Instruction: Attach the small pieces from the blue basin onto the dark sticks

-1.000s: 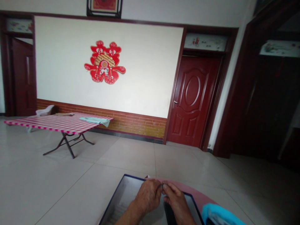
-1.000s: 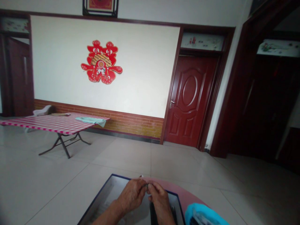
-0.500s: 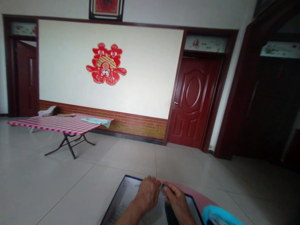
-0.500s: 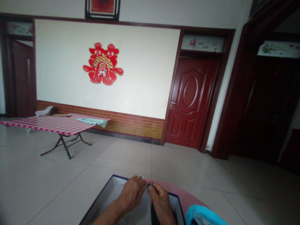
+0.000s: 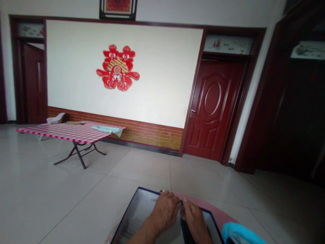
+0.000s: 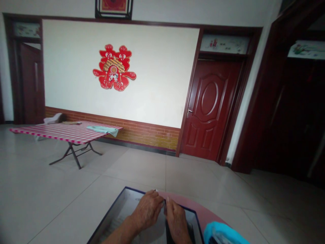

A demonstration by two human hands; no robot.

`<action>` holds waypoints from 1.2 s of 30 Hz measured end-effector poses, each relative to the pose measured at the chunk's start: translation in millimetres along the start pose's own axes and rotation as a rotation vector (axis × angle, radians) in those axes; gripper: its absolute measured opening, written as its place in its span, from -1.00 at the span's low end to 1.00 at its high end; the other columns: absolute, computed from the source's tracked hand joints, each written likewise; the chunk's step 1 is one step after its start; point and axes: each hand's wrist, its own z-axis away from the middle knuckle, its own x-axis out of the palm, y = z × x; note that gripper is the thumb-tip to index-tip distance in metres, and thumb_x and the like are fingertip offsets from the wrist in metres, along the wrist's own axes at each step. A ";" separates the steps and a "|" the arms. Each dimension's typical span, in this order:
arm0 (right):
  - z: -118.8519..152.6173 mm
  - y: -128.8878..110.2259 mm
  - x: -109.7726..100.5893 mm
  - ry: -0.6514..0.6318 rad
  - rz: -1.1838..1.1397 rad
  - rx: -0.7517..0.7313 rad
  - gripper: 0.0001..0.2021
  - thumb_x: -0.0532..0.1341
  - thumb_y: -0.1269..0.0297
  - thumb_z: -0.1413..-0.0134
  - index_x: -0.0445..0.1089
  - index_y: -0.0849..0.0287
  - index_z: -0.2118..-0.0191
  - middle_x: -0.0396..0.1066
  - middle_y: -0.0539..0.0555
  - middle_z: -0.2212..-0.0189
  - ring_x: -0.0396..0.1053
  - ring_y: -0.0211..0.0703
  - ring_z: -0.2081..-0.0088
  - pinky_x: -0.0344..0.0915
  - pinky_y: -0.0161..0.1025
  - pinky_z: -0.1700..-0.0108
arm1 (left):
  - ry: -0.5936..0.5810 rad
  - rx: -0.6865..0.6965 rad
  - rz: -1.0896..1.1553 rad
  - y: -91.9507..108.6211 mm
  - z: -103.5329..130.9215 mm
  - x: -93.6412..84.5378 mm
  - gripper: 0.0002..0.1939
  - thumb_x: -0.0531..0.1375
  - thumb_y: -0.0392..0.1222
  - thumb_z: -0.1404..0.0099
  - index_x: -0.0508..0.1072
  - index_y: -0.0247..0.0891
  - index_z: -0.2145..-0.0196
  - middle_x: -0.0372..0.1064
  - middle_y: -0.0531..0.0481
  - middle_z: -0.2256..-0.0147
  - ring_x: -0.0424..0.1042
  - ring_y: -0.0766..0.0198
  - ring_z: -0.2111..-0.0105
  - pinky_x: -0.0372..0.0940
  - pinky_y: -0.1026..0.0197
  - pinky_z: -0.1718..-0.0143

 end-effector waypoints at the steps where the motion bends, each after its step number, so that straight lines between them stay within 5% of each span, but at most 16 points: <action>1: 0.1 -1.1 -0.8 0.003 -0.004 -0.006 -0.60 -0.09 0.00 -0.12 0.32 0.10 0.50 0.40 0.05 0.56 0.33 -0.13 0.48 0.24 -0.28 0.41 | 0.011 -0.006 0.001 -1.7 0.4 1.5 -0.81 -0.04 -0.30 -0.28 0.36 -0.27 0.32 0.35 -0.09 0.39 0.32 0.20 0.30 0.17 0.13 0.15; 6: 2.1 -10.8 -5.0 -0.002 0.018 -0.069 -0.77 0.01 0.14 -0.05 0.33 0.11 0.36 0.42 0.04 0.43 0.36 -0.12 0.34 0.25 -0.28 0.26 | 0.058 -0.022 0.004 -6.3 2.6 5.6 -0.81 -0.04 -0.29 -0.27 0.36 -0.27 0.35 0.35 -0.10 0.40 0.34 0.18 0.30 0.20 0.10 0.15; 18: -0.2 -3.5 -1.9 -0.024 0.023 -0.016 -0.58 -0.10 0.00 -0.12 0.28 0.11 0.56 0.36 0.04 0.58 0.31 -0.12 0.47 0.20 -0.26 0.36 | -0.052 0.017 0.027 4.5 -1.1 -7.0 -0.81 -0.04 -0.31 -0.27 0.37 -0.27 0.35 0.38 -0.09 0.37 0.34 0.19 0.27 0.19 0.13 0.14; 29: 1.0 -6.6 -3.0 0.014 0.050 -0.027 -0.72 0.00 0.07 -0.04 0.35 0.11 0.39 0.46 0.10 0.37 0.36 -0.08 0.27 0.24 -0.27 0.20 | 0.004 -0.019 0.022 -0.2 1.9 -0.5 -0.81 -0.04 -0.28 -0.27 0.36 -0.28 0.36 0.36 -0.11 0.39 0.34 0.19 0.29 0.20 0.11 0.14; 36: 0.8 -1.0 3.7 -0.043 0.046 0.014 -0.54 -0.14 -0.04 -0.11 0.29 0.13 0.54 0.39 0.08 0.57 0.33 -0.12 0.48 0.22 -0.25 0.39 | -0.058 0.031 0.002 1.7 1.5 -2.4 -0.85 -0.01 -0.30 -0.24 0.35 -0.29 0.38 0.35 -0.08 0.39 0.34 0.20 0.29 0.20 0.13 0.15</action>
